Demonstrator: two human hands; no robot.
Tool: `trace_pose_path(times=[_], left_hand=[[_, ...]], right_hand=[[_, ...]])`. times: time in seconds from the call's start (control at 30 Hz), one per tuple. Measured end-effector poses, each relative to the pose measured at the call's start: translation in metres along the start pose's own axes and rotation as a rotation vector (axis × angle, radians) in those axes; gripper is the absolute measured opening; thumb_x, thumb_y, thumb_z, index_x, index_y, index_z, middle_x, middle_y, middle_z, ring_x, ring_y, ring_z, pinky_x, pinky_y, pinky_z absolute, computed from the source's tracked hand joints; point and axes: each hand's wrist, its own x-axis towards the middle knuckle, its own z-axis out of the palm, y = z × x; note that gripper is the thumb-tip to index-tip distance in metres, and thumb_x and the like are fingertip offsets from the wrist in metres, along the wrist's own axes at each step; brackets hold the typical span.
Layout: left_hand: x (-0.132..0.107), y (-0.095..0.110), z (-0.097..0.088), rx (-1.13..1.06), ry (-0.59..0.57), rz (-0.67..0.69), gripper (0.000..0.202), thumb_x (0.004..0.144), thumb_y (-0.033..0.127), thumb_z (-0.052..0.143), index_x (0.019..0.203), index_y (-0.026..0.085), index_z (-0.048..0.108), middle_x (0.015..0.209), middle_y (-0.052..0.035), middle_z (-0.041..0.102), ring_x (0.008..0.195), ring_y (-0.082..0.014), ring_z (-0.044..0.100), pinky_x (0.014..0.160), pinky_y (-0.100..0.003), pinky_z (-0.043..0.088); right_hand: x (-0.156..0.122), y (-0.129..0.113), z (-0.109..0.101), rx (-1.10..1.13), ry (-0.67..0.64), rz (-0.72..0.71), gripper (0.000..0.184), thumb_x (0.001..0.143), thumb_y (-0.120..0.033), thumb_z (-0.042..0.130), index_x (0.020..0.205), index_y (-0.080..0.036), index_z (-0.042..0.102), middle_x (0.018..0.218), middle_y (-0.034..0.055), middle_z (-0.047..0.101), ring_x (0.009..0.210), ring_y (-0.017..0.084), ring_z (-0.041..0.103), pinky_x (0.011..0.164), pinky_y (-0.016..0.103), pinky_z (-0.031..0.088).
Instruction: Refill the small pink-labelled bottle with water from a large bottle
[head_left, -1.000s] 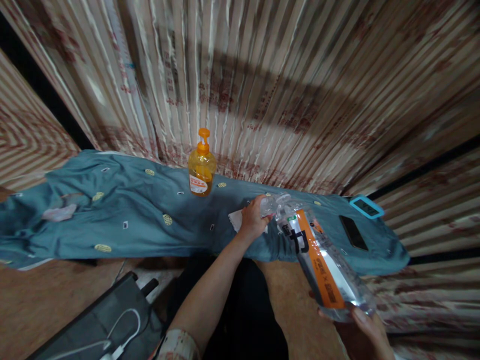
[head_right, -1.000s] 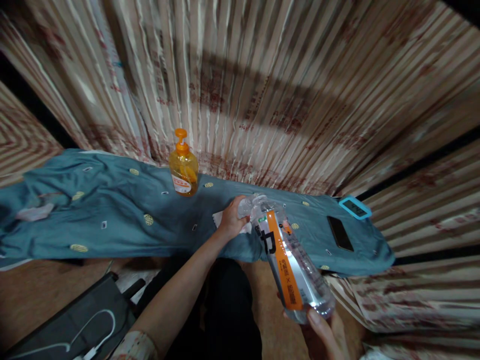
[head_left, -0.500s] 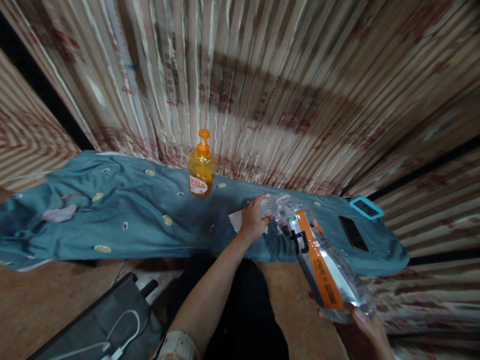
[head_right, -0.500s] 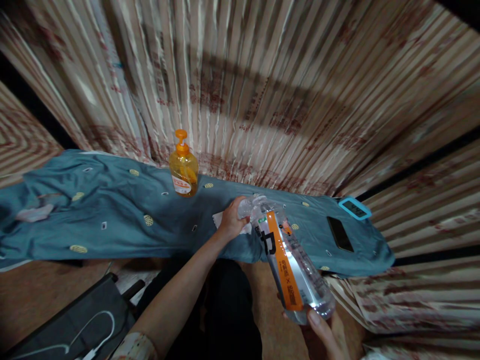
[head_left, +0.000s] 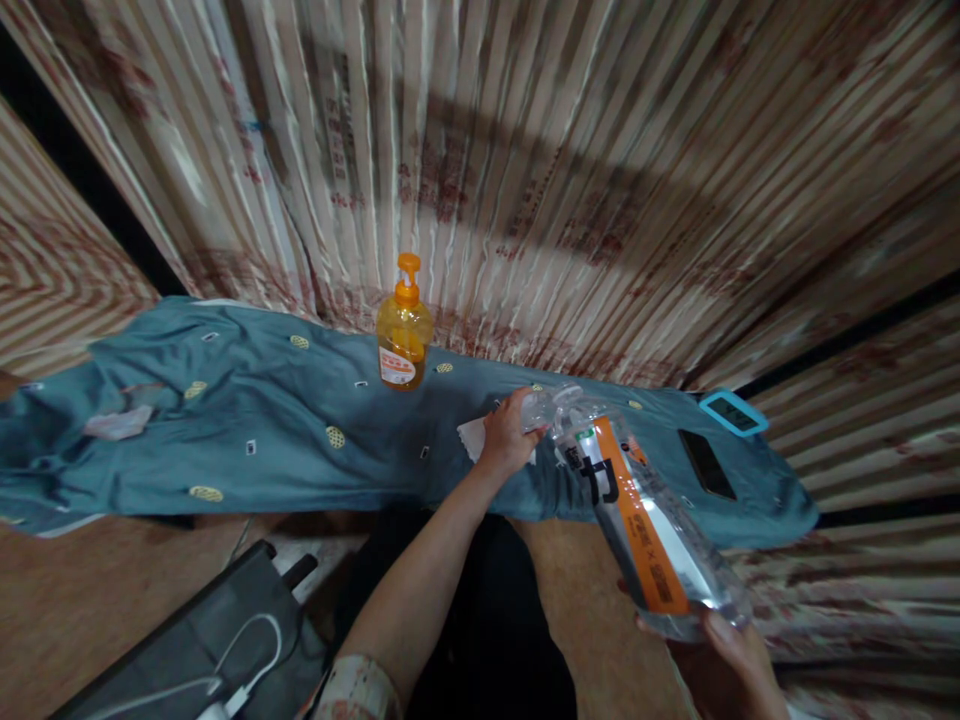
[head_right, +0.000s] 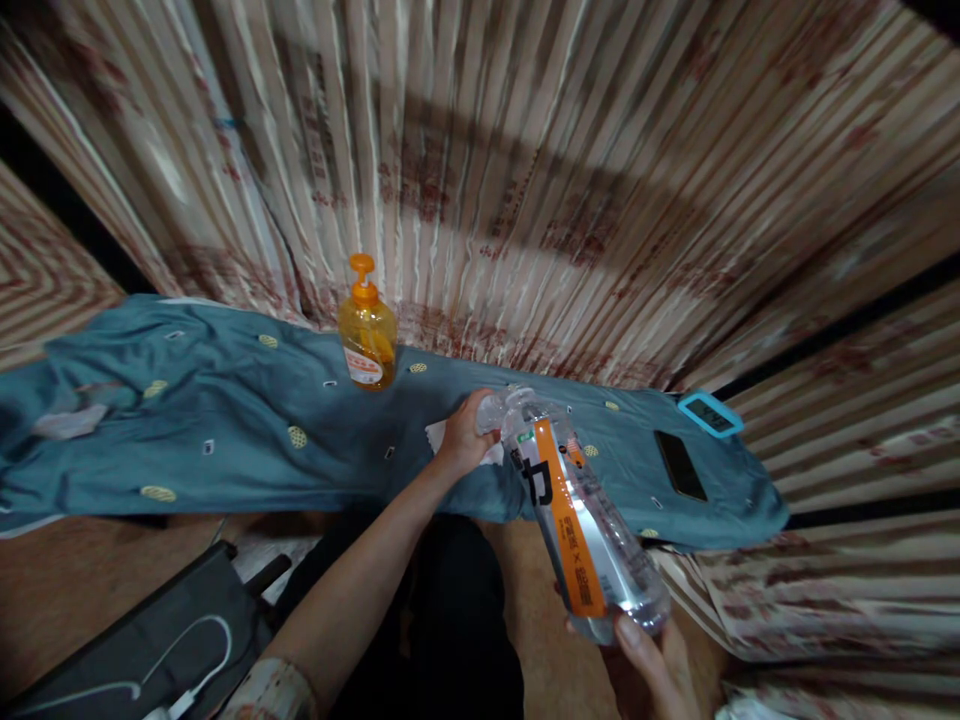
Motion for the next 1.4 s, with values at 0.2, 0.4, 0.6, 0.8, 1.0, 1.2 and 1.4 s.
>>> trace_pose_path(times=[0.2,0.4,0.6,0.8,1.0,1.2,1.4], left_hand=[[0.001,0.0,0.0,-0.006,-0.003,0.002,0.058,0.067,0.016,0.068,0.12,0.022,0.046,0.114,-0.0063,0.06,0.108,-0.0228,0.056,0.095,-0.039,0.043],[0.0,0.001,0.0,-0.004,-0.003,-0.008,0.056,0.068,0.017,0.068,0.12,0.022,0.046,0.115,-0.0069,0.06,0.108,-0.0232,0.056,0.094,-0.039,0.043],[0.0,0.002,-0.001,0.005,-0.006,0.001,0.056,0.068,0.017,0.067,0.12,0.021,0.046,0.114,-0.0074,0.06,0.107,-0.0234,0.056,0.093,-0.039,0.043],[0.0,0.001,0.0,-0.003,-0.005,0.002,0.057,0.068,0.016,0.067,0.121,0.02,0.045,0.117,-0.0082,0.059,0.11,-0.0236,0.055,0.095,-0.04,0.042],[0.0,0.0,0.0,-0.026,-0.004,0.015,0.056,0.068,0.018,0.067,0.12,0.02,0.046,0.117,-0.0082,0.059,0.109,-0.0242,0.055,0.095,-0.04,0.042],[-0.002,0.0,0.0,-0.042,-0.007,0.003,0.06,0.067,0.017,0.067,0.123,0.023,0.044,0.119,-0.0066,0.058,0.111,-0.0239,0.054,0.096,-0.04,0.042],[-0.003,0.0,0.0,-0.049,0.018,0.014,0.074,0.065,0.017,0.068,0.131,0.018,0.034,0.136,-0.0128,0.045,0.121,-0.0285,0.047,0.101,-0.045,0.037]], right_hand=[[0.005,0.0,-0.006,-0.062,-0.034,-0.039,0.062,0.065,-0.043,0.07,0.122,-0.029,0.053,0.083,0.0043,0.076,0.073,0.031,0.069,0.064,0.044,0.055],[0.005,-0.002,-0.005,-0.017,-0.055,-0.009,0.058,0.062,-0.042,0.073,0.116,-0.031,0.057,0.08,0.0017,0.076,0.074,0.03,0.07,0.065,0.044,0.055],[0.003,-0.001,-0.002,0.002,0.007,-0.019,0.062,0.06,-0.038,0.074,0.118,-0.025,0.056,0.083,0.0061,0.076,0.071,0.031,0.07,0.066,0.044,0.055],[0.003,0.001,0.002,0.084,-0.029,0.021,0.065,0.061,-0.037,0.075,0.121,-0.028,0.054,0.084,0.0053,0.076,0.081,0.031,0.069,0.07,0.043,0.055],[0.003,0.007,-0.001,0.181,-0.018,0.158,0.054,0.064,-0.036,0.075,0.115,-0.029,0.06,0.097,0.0058,0.075,0.084,0.027,0.069,0.069,0.037,0.057],[0.016,0.017,-0.001,0.379,-0.017,0.27,0.066,0.055,-0.036,0.078,0.118,-0.032,0.058,0.087,0.0057,0.076,0.073,0.03,0.071,0.058,0.037,0.059],[0.023,0.026,0.005,0.487,-0.043,0.295,0.065,0.049,-0.039,0.079,0.112,-0.033,0.062,0.084,0.0055,0.075,0.072,0.032,0.07,0.054,0.036,0.058]])
